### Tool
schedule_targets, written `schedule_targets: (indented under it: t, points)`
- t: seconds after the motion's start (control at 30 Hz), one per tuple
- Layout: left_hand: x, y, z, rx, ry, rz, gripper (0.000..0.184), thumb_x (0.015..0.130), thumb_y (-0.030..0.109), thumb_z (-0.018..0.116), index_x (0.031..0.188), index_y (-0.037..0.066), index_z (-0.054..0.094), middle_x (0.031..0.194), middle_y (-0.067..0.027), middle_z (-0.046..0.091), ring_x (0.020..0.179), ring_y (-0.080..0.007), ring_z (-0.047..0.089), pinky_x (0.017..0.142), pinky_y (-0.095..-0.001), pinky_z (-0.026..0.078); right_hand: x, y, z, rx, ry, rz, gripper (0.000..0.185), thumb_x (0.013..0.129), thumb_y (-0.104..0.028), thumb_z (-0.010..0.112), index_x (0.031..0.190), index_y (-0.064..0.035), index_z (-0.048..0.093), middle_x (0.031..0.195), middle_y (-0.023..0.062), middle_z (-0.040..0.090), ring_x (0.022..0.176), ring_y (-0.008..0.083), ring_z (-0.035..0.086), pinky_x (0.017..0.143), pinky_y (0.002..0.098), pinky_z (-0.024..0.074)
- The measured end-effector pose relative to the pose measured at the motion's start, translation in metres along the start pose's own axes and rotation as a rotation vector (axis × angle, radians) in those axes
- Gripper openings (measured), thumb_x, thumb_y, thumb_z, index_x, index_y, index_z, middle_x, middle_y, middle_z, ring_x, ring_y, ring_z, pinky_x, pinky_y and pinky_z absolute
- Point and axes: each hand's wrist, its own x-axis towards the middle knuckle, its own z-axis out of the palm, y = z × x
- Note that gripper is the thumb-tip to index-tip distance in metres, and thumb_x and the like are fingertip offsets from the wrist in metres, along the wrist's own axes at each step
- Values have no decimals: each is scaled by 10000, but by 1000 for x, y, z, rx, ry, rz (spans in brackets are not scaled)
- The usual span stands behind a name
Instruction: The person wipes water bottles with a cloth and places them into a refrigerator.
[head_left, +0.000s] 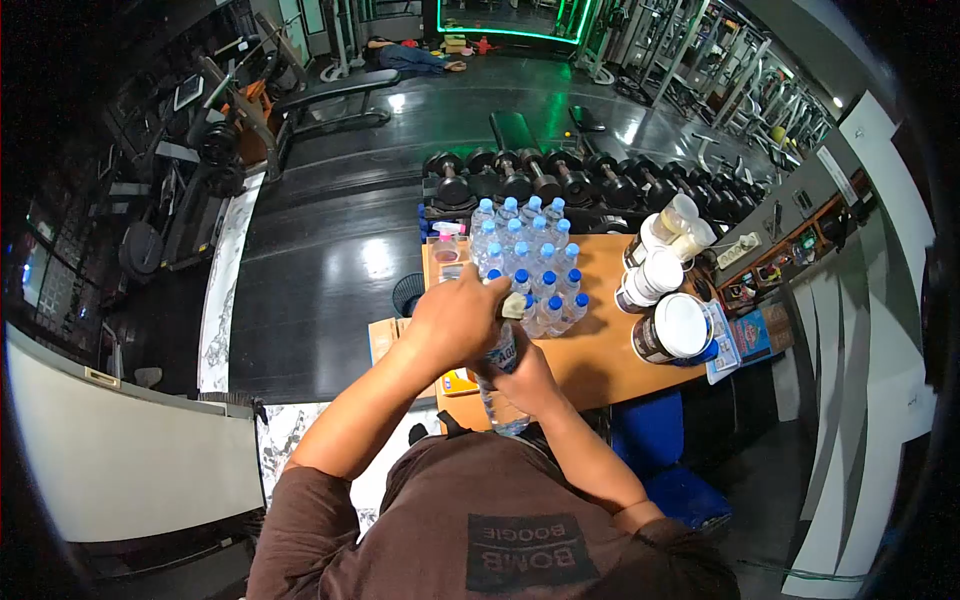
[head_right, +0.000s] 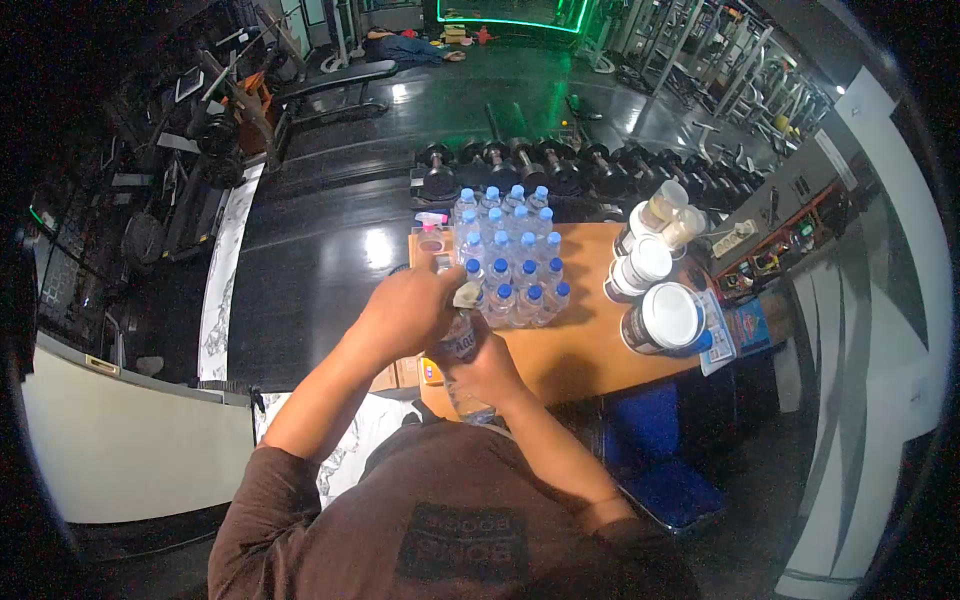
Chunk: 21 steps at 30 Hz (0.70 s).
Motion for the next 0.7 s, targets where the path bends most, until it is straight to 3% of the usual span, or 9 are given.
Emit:
schedule_targets:
  t: [0.1,0.23,0.27,0.43,0.5,0.53,0.57,0.63,0.7]
  points:
    - [8,-21,6,-290,93,230,394,876,134,683,1267,90,653,1164,-255,641,1084,-450,667,907,-549,526,5,39,-3,334,-6,-144,600,953,-334,791,1383,-11,525,1048,112,714,950,183,684,861,357,562]
    - [25,-46,20,-929,25,565,280,902,80,662,1180,42,665,1148,-144,647,1130,-336,625,994,-411,474,-6,13,-28,1197,-449,336,645,1048,-576,509,1385,-27,539,1158,216,696,879,302,755,780,458,641]
    - [27,-48,26,-947,85,642,234,924,57,637,1154,25,665,1147,-119,642,1113,-300,610,1020,-373,448,-6,9,-29,1214,-472,344,737,1051,-657,382,1397,-25,537,1127,225,705,887,326,760,768,467,643]
    - [18,-33,8,-745,124,583,285,905,61,664,1189,30,667,1162,-144,634,1113,-347,624,1006,-414,474,-13,4,-29,1096,-393,368,634,1081,-576,420,1395,-38,537,1113,211,709,894,310,763,789,456,645]
    - [8,-26,-7,-471,8,355,331,887,72,677,1217,39,675,1216,-182,630,1144,-410,623,1002,-444,492,-15,-4,-23,805,-215,252,522,1114,-455,447,1418,-37,515,1201,174,693,911,275,763,773,448,653]
    - [6,-23,-9,-395,5,269,372,899,115,658,1266,58,664,1204,-228,642,1148,-465,617,991,-478,501,-15,-5,-23,791,-257,231,492,1132,-357,458,1486,-15,459,1341,148,644,1111,253,709,950,431,594]
    - [6,-20,-11,-395,9,260,372,899,115,658,1266,58,664,1204,-228,642,1148,-465,617,991,-478,501,-13,-2,-22,790,-266,235,492,1132,-357,458,1486,-15,459,1341,148,644,1111,253,709,950,431,594]
    - [9,-14,-17,-280,-122,49,401,917,176,642,1304,70,643,1134,-248,656,1117,-476,632,978,-503,504,-9,0,-15,75,-137,-126,544,1129,-386,466,1511,0,432,1335,146,643,1188,254,637,1070,413,481]
    - [9,-15,-18,-262,-143,-13,433,908,129,649,1330,35,617,1236,-252,636,1151,-471,618,972,-513,497,-9,2,-7,72,-138,-66,561,1133,-384,450,1529,12,413,1356,158,634,1282,274,555,1138,410,390]
